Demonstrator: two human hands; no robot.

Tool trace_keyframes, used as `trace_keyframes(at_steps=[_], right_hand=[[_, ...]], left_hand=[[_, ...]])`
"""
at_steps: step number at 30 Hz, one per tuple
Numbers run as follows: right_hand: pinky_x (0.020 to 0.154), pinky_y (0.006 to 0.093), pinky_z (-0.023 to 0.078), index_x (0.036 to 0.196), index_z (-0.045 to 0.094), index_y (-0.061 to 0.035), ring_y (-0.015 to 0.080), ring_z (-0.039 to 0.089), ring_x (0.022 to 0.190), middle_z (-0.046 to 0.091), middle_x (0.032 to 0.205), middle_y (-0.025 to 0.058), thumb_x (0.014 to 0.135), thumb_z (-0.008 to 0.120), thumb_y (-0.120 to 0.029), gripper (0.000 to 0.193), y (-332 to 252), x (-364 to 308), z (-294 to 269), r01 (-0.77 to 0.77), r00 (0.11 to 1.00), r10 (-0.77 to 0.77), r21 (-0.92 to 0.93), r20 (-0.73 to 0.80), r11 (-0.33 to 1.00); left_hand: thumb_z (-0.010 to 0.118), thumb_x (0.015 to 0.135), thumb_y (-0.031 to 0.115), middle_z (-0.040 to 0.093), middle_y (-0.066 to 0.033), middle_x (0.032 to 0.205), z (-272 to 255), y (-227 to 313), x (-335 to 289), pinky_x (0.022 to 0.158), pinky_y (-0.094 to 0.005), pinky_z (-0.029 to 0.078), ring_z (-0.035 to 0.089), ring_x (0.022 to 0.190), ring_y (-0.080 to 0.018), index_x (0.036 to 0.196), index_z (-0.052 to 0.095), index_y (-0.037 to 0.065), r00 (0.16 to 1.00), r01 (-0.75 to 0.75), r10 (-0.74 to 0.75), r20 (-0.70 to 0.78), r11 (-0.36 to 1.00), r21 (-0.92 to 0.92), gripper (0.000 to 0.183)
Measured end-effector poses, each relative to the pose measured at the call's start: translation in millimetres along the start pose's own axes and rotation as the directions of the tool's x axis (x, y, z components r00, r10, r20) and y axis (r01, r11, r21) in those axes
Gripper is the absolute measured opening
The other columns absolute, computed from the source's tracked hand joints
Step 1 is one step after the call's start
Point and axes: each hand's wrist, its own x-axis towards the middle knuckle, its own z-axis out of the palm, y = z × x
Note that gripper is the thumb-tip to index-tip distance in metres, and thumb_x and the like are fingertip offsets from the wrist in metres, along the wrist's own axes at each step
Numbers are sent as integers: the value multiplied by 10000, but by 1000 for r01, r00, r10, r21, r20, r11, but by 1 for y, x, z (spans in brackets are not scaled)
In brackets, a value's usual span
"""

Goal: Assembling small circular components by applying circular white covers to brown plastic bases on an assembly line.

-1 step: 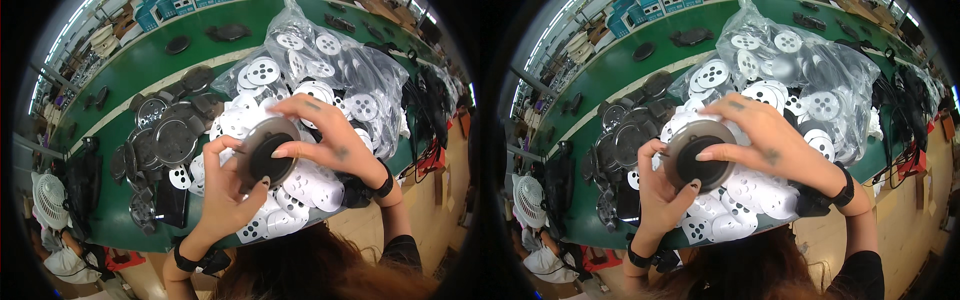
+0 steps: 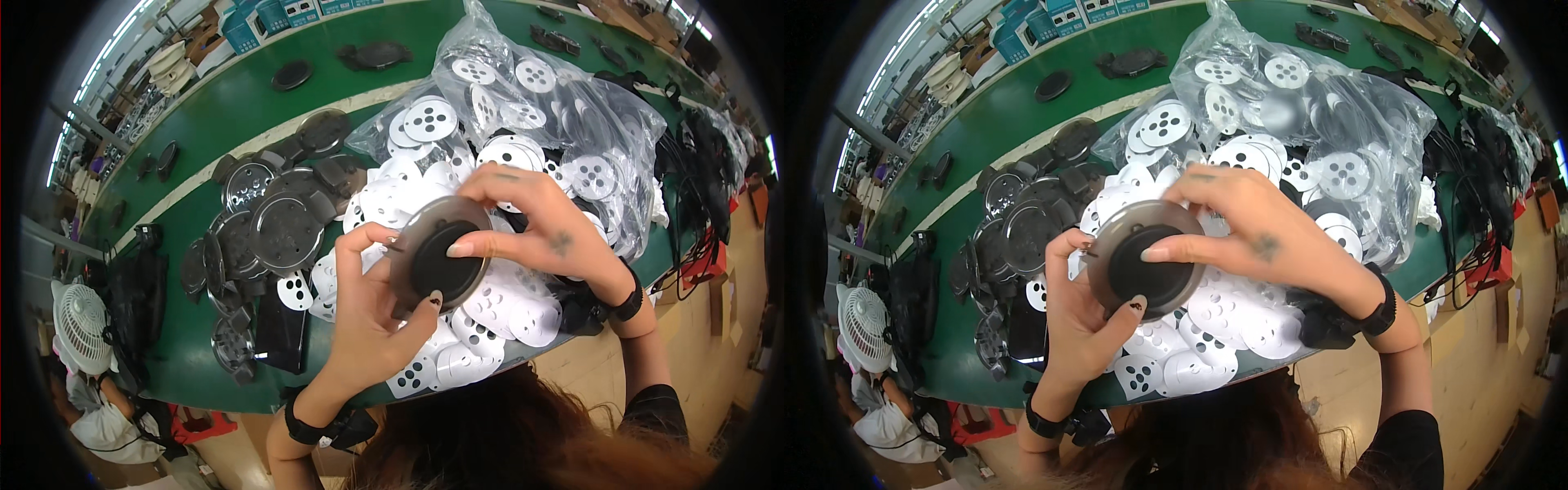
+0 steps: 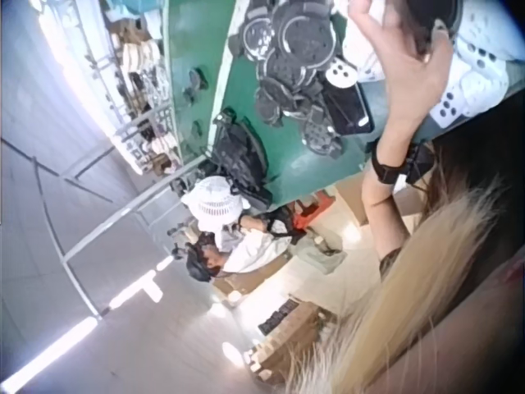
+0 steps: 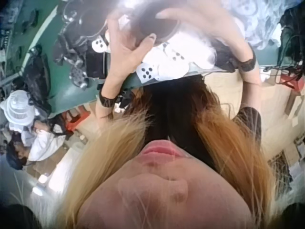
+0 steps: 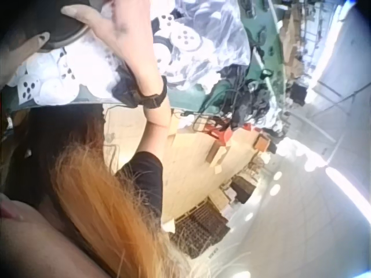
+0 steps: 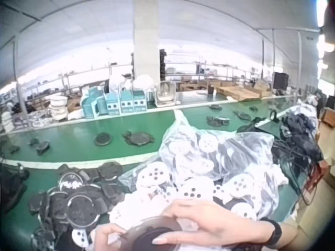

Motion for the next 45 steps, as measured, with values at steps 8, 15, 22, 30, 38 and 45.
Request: trace_keyframes(at_steps=[8, 15, 22, 30, 38, 45], right_hand=[[503, 202, 470, 832, 574, 29, 90, 593, 611, 609, 739, 77, 843, 636, -342, 376, 16, 61, -26, -332, 938, 332, 527, 98, 783], [766, 274, 547, 1290, 262, 103, 306, 654, 852, 416, 1247, 303, 877, 508, -481, 757, 0, 90, -47, -353, 905, 426, 592, 19, 725], [582, 322, 474, 862, 631, -3, 246, 621, 633, 632, 769, 148, 814, 615, -328, 329, 45, 42, -54, -301, 952, 301, -328, -51, 896], [809, 395, 443, 1055, 545, -16, 369, 539, 947, 427, 1199, 195, 679, 728, -225, 467, 30, 25, -38, -118, 970, 200, -452, 138, 884], [853, 392, 404, 981, 521, -12, 380, 481, 1010, 474, 1097, 190, 630, 769, -237, 485, 42, 16, -40, 146, 987, -108, -374, 121, 916], [883, 379, 405, 1114, 548, -37, 346, 492, 1051, 466, 1180, 175, 649, 756, -265, 558, 24, 15, -42, -52, 997, 27, -397, -66, 916]], left_hand=[[496, 851, 18, 406, -220, 1250, -10, -3, 8, 951, -343, 378, 437, 1176, -271, 1271, 212, 23, 956, -65, 23, -293, 989, -135, 507], [620, 750, 49, 409, -175, 1259, -34, 11, 10, 980, -399, 330, 415, 1150, -287, 1200, 382, 12, 944, -128, 228, -237, 918, 376, 510], [679, 705, 187, 359, -217, 1320, -82, 2, 11, 1030, -471, 221, 298, 1227, -397, 1268, 382, 2, 896, 215, 394, -204, 17, 977, 662], [723, 611, 182, 390, -204, 1231, -90, -3, 13, 952, -471, 315, 370, 1124, -400, 1296, 372, 35, 905, 255, 320, -282, 124, 959, 784], [782, 609, 216, 303, -228, 1100, -64, 22, 18, 898, -431, 368, 355, 1049, -362, 1272, 316, 8, 798, -6, 540, -267, 451, 892, 837], [765, 635, 243, 317, -192, 1109, -68, 19, 18, 916, -417, 358, 370, 1053, -330, 1258, 312, -8, 826, -37, 511, -238, 470, 882, 810]])
